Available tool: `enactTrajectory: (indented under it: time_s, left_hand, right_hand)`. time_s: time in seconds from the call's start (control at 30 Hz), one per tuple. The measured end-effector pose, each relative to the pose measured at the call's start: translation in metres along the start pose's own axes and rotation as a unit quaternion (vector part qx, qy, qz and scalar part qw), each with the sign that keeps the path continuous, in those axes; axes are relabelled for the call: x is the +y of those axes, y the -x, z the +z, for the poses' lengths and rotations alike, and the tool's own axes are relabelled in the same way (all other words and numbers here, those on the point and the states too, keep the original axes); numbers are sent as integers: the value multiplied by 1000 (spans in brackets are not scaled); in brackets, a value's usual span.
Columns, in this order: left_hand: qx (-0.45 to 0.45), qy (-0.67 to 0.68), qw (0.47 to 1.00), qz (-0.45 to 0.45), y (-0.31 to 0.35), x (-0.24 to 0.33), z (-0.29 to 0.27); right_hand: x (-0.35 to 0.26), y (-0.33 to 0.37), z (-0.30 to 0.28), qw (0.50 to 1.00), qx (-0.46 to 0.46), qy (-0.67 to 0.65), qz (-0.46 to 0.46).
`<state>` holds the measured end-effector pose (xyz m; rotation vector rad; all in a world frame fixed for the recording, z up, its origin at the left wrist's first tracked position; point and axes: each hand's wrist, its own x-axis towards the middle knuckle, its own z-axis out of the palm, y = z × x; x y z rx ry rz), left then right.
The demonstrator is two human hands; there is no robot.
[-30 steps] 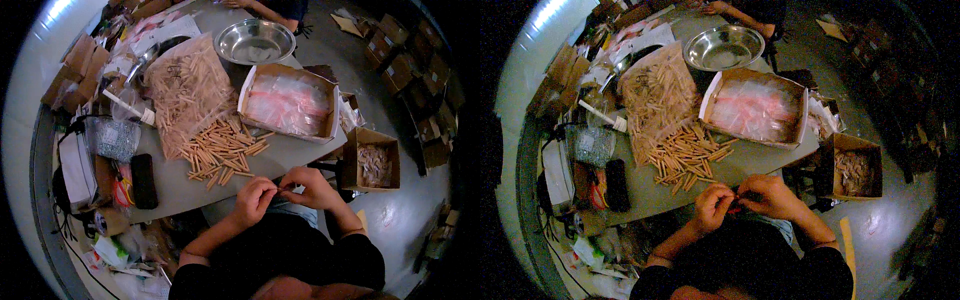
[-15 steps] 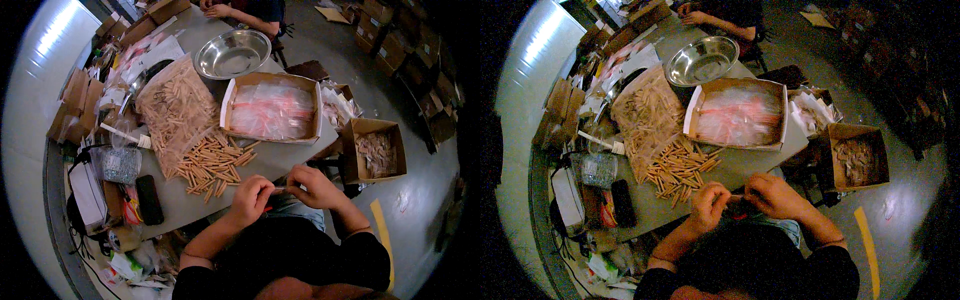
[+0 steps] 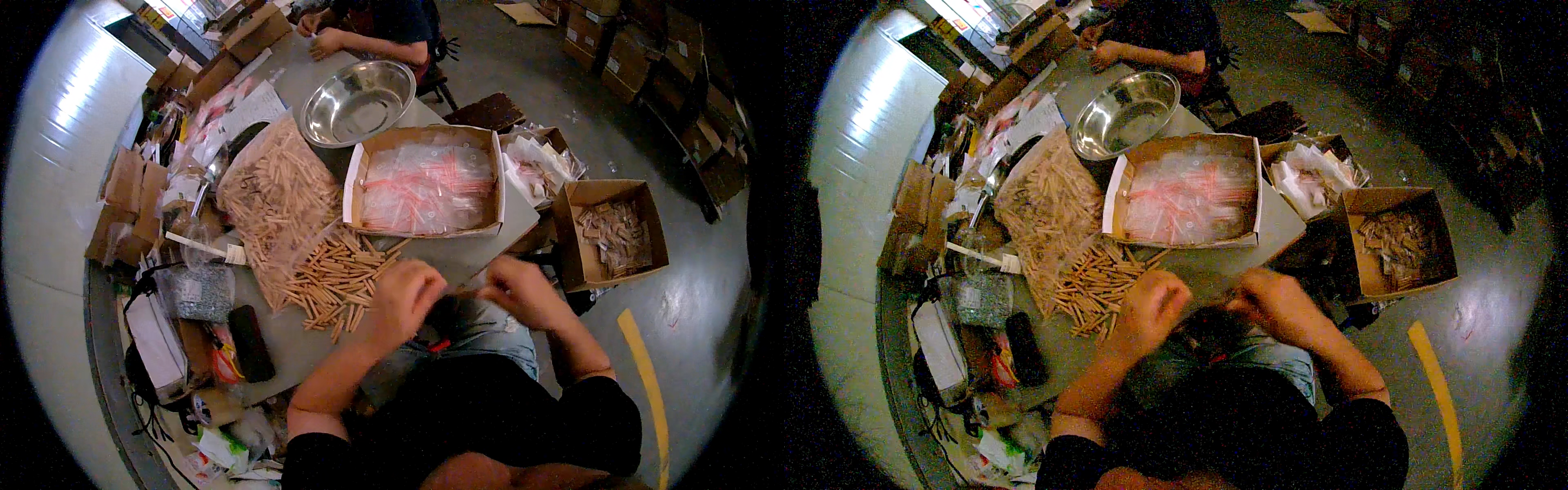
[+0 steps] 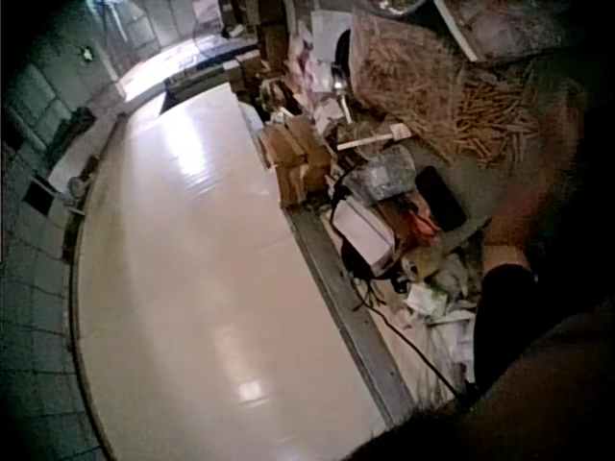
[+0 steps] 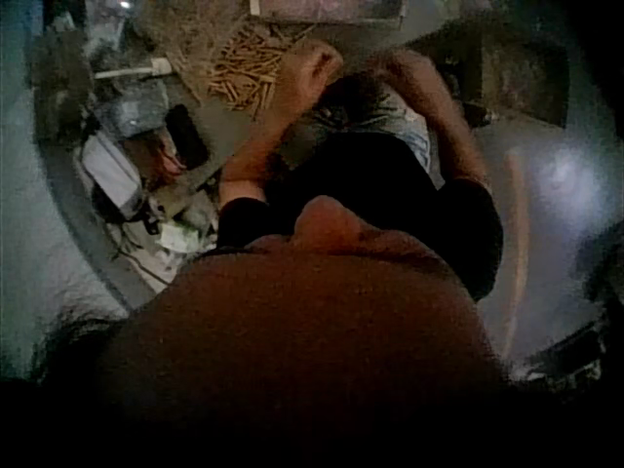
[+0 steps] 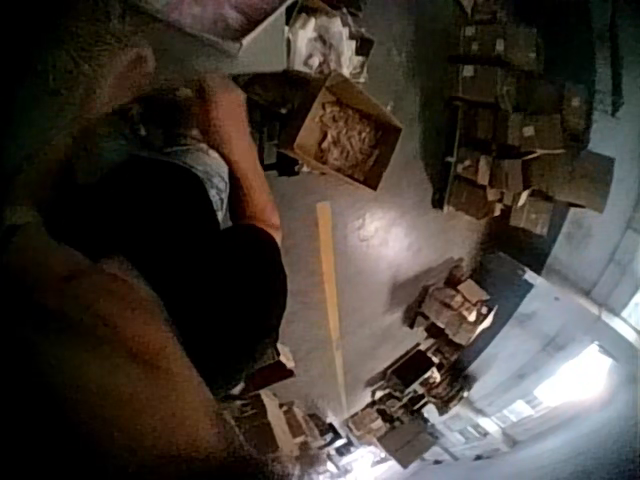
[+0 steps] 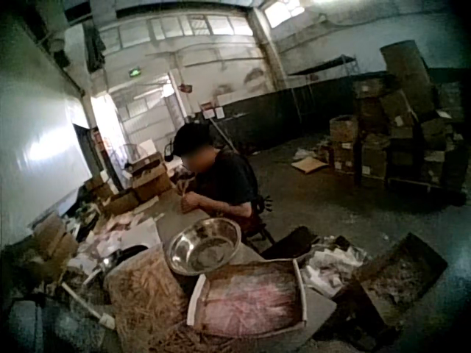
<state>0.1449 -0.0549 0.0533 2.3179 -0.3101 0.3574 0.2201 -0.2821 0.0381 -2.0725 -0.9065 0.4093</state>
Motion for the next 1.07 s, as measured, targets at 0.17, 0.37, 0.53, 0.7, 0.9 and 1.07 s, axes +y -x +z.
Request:
enactTrajectory:
  time_s: [0.17, 0.37, 0.53, 0.7, 0.9, 1.07]
  left_hand:
    - [-36, -214, 976, 1, -65, -72, -51]
    - [-315, -374, 870, -57, -106, -104, -65]
    - [-276, -412, 866, -61, -111, -125, -51]
    - [-189, -317, 929, -12, -101, -110, -58]
    - [-47, -166, 985, -5, -87, -99, -69]
    - [-28, -101, 991, -89, -74, -106, -70]
  right_hand:
    - [58, 42, -51, 911, 317, 160, 211]
    - [79, 75, -77, 865, 425, 183, 194]
    - [65, 44, -42, 934, 296, 148, 131]
    - [18, -4, 13, 985, 120, 106, -64]
    - [2, -62, 81, 980, 39, 120, -155]
    - [-3, -90, 107, 975, 96, 147, -136]
